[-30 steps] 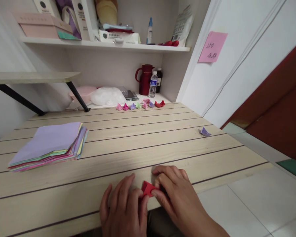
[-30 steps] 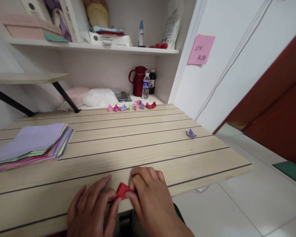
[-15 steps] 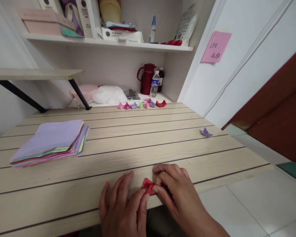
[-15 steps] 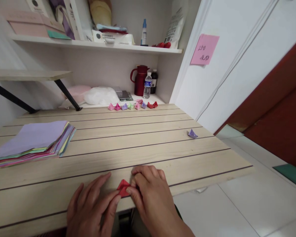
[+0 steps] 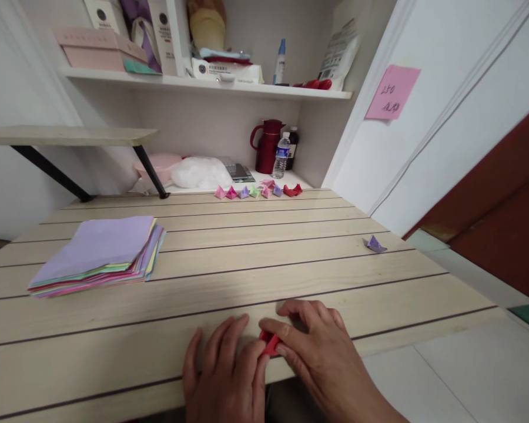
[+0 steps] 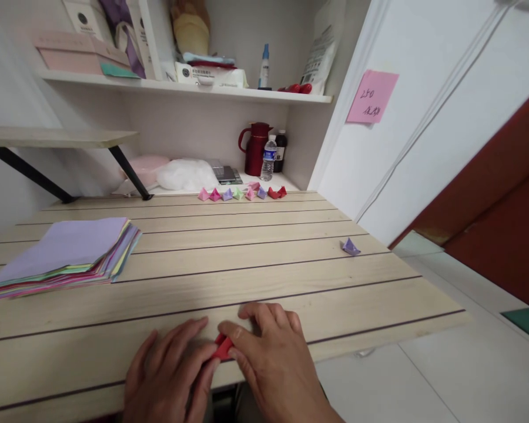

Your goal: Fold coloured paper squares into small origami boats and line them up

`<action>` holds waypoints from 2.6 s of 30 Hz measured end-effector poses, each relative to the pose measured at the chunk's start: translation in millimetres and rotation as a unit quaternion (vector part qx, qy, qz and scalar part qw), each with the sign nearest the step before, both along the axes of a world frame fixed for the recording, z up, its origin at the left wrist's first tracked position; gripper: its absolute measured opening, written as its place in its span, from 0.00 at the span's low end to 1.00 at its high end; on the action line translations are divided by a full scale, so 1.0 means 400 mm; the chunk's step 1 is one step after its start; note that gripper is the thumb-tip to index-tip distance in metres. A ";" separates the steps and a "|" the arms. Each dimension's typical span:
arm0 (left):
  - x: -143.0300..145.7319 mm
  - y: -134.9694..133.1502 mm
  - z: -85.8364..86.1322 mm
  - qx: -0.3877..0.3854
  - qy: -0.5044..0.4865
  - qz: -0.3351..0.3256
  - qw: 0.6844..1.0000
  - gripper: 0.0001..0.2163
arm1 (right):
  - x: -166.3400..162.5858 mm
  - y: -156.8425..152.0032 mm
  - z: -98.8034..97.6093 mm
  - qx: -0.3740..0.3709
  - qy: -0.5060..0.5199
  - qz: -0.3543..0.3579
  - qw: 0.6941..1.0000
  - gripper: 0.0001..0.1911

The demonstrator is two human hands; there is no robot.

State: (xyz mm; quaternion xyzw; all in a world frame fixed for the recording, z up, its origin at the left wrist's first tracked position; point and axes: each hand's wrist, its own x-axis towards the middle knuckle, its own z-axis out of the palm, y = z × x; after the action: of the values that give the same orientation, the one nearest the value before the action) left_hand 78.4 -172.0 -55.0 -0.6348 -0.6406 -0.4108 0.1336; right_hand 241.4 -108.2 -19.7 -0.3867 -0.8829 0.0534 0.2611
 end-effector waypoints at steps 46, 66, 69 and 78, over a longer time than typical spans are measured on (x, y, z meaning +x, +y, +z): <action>0.016 0.023 0.016 -0.039 0.130 0.067 0.988 0.03 | 0.001 0.000 -0.021 0.008 0.053 -0.019 0.998 0.11; 0.005 0.019 0.015 -0.053 0.070 0.031 0.996 0.08 | 0.037 0.013 -0.025 -0.020 0.064 -0.015 0.998 0.04; 0.000 0.015 0.025 -0.058 0.066 0.017 0.996 0.09 | 0.037 0.005 -0.014 -0.024 0.036 -0.013 0.999 0.04; 0.006 0.008 0.048 -0.083 0.041 0.007 0.996 0.11 | 0.034 -0.009 -0.003 -0.042 0.054 -0.015 0.998 0.06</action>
State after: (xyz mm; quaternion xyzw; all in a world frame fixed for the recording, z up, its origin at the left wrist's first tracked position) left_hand 80.8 -168.8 -35.7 -0.6557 -0.6708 -0.3287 0.1095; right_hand 255.0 -111.8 -21.0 -0.4069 -0.8587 0.1078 0.2924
